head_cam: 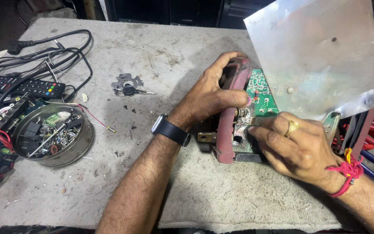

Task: The person holds a disassembled electronic device with a visible circuit board and repeatedly rubs a small area on the board with a finger. The person then picks up a small component from a tin and places it on the board before continuing to rub the same area.

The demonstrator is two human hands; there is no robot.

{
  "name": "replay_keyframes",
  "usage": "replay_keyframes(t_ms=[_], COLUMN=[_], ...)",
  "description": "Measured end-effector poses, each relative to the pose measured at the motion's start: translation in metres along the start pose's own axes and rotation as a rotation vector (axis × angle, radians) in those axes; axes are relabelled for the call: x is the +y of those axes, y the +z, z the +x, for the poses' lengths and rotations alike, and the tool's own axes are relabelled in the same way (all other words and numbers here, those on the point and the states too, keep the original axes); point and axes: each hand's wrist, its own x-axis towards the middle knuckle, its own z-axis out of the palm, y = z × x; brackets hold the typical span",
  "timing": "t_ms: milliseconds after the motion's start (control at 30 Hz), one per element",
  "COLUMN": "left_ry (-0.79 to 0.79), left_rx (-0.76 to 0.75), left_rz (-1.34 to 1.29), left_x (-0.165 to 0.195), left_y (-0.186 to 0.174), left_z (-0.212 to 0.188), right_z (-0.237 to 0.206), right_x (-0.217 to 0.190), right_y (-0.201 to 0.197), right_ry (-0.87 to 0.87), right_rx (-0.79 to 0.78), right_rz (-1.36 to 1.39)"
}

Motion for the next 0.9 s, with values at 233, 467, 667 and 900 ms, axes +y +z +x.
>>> replay_keyframes(t_ms=[233, 467, 667, 900], left_ry=[0.011, 0.027, -0.004, 0.011], left_rx=[-0.008, -0.013, 0.02, 0.028], left_rz=[-0.017, -0.018, 0.001, -0.063], left_x=[0.0, 0.005, 0.007, 0.004], left_y=[0.0, -0.001, -0.001, 0.0], left_z=[0.002, -0.001, -0.002, -0.001], right_z=[-0.002, -0.001, 0.001, 0.0], right_x=[0.001, 0.002, -0.008, -0.008], right_y=[0.0, 0.0, 0.002, 0.003], right_ry=[-0.022, -0.061, 0.006, 0.098], right_rx=[-0.01, -0.044, -0.028, 0.015], right_rz=[-0.008, 0.008, -0.009, -0.01])
